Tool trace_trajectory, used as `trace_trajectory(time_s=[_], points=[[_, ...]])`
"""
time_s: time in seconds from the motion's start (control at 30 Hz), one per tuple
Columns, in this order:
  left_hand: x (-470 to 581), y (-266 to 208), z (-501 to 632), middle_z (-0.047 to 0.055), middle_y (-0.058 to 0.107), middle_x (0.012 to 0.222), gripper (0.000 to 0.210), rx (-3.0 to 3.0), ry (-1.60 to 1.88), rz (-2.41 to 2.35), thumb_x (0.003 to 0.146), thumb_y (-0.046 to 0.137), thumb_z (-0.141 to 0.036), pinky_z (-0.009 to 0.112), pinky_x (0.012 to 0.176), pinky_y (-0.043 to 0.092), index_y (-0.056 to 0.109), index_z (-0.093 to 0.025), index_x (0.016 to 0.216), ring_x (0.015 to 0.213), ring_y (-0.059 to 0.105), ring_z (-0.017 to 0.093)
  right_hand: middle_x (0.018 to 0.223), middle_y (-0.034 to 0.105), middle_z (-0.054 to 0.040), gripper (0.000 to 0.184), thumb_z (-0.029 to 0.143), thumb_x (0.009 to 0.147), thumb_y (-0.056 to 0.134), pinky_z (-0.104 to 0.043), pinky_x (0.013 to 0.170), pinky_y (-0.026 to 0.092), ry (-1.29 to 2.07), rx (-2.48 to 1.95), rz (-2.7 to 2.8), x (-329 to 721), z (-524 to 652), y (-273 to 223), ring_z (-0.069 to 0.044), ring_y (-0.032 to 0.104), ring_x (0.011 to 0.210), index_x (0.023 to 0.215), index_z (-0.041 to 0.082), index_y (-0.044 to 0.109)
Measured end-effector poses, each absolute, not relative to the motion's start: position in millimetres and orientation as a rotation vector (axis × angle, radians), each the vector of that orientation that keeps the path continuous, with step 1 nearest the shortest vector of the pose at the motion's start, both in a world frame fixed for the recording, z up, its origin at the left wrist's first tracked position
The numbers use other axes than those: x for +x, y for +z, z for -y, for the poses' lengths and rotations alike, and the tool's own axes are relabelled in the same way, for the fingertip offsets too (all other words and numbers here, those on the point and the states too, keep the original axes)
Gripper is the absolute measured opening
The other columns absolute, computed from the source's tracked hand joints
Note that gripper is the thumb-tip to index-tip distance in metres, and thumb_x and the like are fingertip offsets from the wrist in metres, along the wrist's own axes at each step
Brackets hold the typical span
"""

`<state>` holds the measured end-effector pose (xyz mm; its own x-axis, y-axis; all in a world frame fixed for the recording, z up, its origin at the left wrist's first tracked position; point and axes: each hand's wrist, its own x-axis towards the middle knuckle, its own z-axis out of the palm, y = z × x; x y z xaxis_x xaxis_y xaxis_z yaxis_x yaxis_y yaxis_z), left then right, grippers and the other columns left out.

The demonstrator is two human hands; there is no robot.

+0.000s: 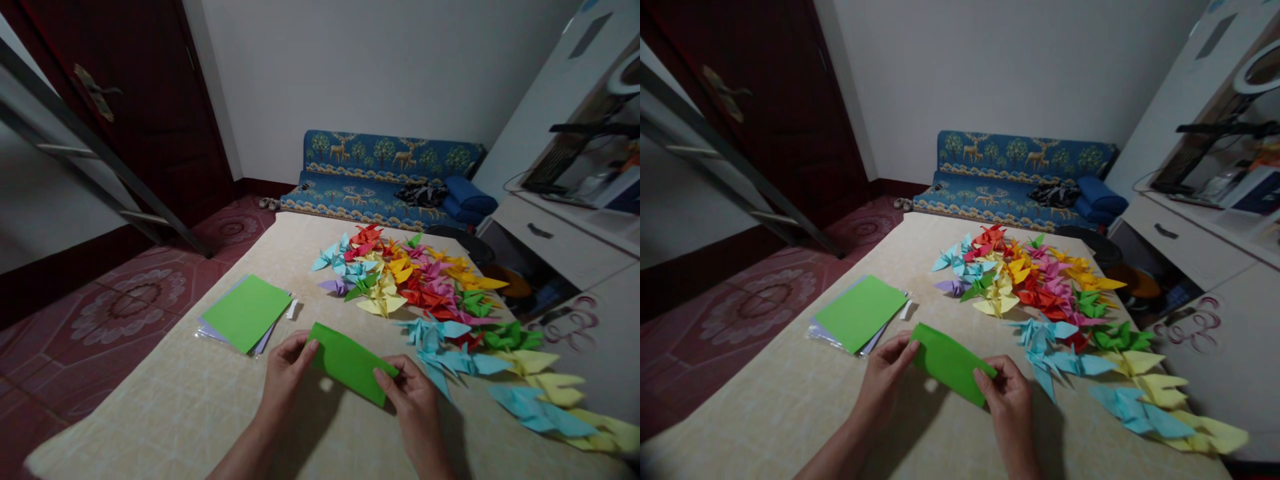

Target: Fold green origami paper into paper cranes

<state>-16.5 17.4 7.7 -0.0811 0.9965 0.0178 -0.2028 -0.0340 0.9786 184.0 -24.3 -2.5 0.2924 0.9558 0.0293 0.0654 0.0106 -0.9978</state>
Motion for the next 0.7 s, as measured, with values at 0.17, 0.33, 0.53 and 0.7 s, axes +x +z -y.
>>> trace_trajectory(time_s=[0.17, 0.33, 0.53, 0.7], points=[[-18.0, 1.5, -18.5, 0.006, 0.074, 0.084, 0.016, 0.947, 1.433, -1.157, 0.071, 0.077, -0.033, 0.027, 0.07, 0.051, 0.077, -0.017, 0.074, 0.079, 0.065, 0.019, 0.059, 0.054, 0.0002, 0.03, 0.045, 0.068, 0.074, -0.023, 0.047, 0.04, 0.96, -1.363, 1.067, 182.5, 24.2, -3.8, -0.015, 0.049, 0.054, 0.069, 0.017, 0.062], [-17.6, -0.4, -17.6, 0.005, 0.074, 0.075, 0.018, 0.83, 1.446, -1.205, 0.064, 0.082, -0.032, 0.025, 0.063, 0.051, 0.076, -0.016, 0.071, 0.068, 0.064, 0.016, 0.064, 0.06, -0.0018, 0.029, 0.043, 0.068, 0.075, -0.023, 0.049, 0.042, 0.926, -1.342, 1.087, 180.1, 25.3, -2.1, -0.015, 0.052, 0.056, 0.065, 0.017, 0.061], [-17.8, 0.6, -17.1, 0.003, 0.072, 0.068, 0.018, 0.791, 1.474, -1.204, 0.063, 0.082, -0.03, 0.021, 0.06, 0.048, 0.074, -0.015, 0.067, 0.063, 0.061, 0.012, 0.065, 0.06, -0.002, 0.026, 0.038, 0.067, 0.076, -0.022, 0.048, 0.042, 0.919, -1.302, 1.06, 178.5, 24.6, -2.3, -0.015, 0.053, 0.056, 0.061, 0.017, 0.06], [-16.7, 5.1, -16.3, 0.002, 0.069, 0.064, 0.017, 0.788, 1.493, -1.198, 0.062, 0.082, -0.029, 0.02, 0.057, 0.046, 0.073, -0.014, 0.064, 0.06, 0.059, 0.011, 0.068, 0.06, -0.0026, 0.025, 0.035, 0.069, 0.076, -0.023, 0.052, 0.044, 0.926, -1.295, 1.094, 180.6, 24.6, -7.5, -0.016, 0.054, 0.06, 0.062, 0.017, 0.06]])
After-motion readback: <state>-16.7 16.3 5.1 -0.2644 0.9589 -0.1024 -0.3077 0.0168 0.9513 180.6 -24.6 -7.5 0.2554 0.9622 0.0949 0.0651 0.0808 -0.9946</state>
